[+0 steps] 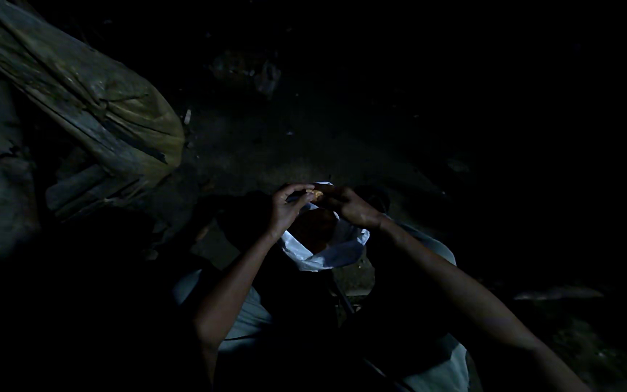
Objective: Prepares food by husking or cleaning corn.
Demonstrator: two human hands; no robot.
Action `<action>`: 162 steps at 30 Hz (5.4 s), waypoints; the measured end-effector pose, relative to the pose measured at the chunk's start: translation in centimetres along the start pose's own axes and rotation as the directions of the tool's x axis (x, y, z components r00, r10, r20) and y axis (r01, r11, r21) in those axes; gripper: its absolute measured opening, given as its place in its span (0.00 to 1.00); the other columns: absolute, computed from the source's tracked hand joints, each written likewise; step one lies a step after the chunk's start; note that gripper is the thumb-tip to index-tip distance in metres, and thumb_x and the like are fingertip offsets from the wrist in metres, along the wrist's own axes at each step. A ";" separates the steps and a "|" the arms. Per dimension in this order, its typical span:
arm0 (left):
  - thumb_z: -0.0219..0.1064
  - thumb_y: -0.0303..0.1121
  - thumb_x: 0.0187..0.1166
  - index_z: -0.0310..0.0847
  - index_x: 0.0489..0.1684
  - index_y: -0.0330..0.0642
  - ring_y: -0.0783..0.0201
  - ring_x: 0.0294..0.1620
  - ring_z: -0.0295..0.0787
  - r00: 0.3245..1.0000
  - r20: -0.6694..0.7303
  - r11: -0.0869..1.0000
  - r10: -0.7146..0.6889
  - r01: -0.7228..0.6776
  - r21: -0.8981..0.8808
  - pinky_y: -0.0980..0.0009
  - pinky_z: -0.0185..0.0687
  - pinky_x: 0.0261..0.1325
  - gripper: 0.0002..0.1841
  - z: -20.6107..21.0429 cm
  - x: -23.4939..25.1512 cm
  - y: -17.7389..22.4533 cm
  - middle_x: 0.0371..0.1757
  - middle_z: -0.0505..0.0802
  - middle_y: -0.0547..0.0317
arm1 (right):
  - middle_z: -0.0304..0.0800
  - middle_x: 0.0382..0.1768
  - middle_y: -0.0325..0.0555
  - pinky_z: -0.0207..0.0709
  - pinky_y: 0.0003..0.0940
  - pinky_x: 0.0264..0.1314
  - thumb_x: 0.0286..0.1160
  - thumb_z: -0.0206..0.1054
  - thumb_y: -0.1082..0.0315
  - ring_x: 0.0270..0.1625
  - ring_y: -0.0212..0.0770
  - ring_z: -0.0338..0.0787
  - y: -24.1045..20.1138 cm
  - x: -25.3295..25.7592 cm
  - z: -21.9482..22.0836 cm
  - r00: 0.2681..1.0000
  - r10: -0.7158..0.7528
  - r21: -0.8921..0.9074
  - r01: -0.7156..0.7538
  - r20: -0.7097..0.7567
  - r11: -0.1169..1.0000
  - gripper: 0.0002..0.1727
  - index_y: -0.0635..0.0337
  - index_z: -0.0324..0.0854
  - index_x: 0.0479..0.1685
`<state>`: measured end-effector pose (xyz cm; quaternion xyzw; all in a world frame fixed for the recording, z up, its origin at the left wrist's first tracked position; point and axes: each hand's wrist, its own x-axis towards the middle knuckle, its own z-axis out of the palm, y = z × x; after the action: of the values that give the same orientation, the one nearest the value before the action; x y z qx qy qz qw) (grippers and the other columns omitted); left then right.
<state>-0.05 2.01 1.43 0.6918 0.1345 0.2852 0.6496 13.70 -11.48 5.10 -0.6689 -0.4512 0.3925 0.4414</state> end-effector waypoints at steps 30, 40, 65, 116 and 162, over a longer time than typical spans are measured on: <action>0.70 0.18 0.76 0.89 0.52 0.25 0.67 0.55 0.89 1.000 -0.019 1.000 0.007 -0.007 -0.011 0.74 0.85 0.61 0.10 0.3 0.0 0.0 0.53 0.92 0.44 | 0.85 0.67 0.43 0.76 0.24 0.73 0.92 0.51 0.66 0.66 0.23 0.84 0.1 -0.1 0.2 1.000 -0.012 0.147 0.008 0.022 0.989 0.21 0.65 0.74 0.77; 0.70 0.21 0.77 0.88 0.52 0.25 0.63 0.58 0.89 1.000 0.011 1.000 -0.013 0.013 0.012 0.70 0.85 0.64 0.10 0.2 0.0 -0.3 0.55 0.92 0.42 | 0.80 0.73 0.51 0.73 0.28 0.75 0.94 0.47 0.65 0.70 0.30 0.82 -0.4 -0.3 0.1 0.997 -0.002 -0.060 0.006 0.075 0.998 0.23 0.66 0.69 0.81; 0.70 0.22 0.77 0.89 0.53 0.28 0.67 0.53 0.90 0.999 0.037 1.000 -0.016 0.015 0.027 0.72 0.85 0.62 0.10 0.0 -0.1 -0.2 0.51 0.93 0.48 | 0.82 0.68 0.48 0.75 0.23 0.69 0.95 0.42 0.65 0.63 0.24 0.83 -0.8 -0.6 0.0 0.996 0.037 -0.040 -0.033 0.081 0.999 0.24 0.65 0.71 0.79; 0.56 0.18 0.84 0.80 0.61 0.22 0.70 0.46 0.91 0.935 0.213 0.918 -0.283 0.328 -0.221 0.72 0.88 0.58 0.14 1.1 -1.4 1.7 0.50 0.93 0.53 | 0.91 0.42 0.35 0.86 0.22 0.46 0.79 0.62 0.80 0.38 0.25 0.88 -0.7 -2.1 -3.9 0.998 0.004 0.274 0.015 -0.066 0.962 0.16 0.66 0.80 0.65; 0.51 0.29 0.93 0.84 0.45 0.27 0.74 0.35 0.81 0.898 0.212 0.918 -0.386 0.397 -0.012 0.78 0.80 0.45 0.16 3.0 -3.6 2.0 0.37 0.87 0.56 | 0.90 0.35 0.38 0.90 0.28 0.38 0.85 0.61 0.74 0.31 0.30 0.90 -0.8 -3.0 -2.9 0.981 0.142 0.115 -0.127 -0.131 0.985 0.07 0.61 0.81 0.55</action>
<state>-1.59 -2.66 2.57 0.6584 0.1951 0.0795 0.7226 15.32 -14.84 7.15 -0.6992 -0.3517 0.3976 0.4789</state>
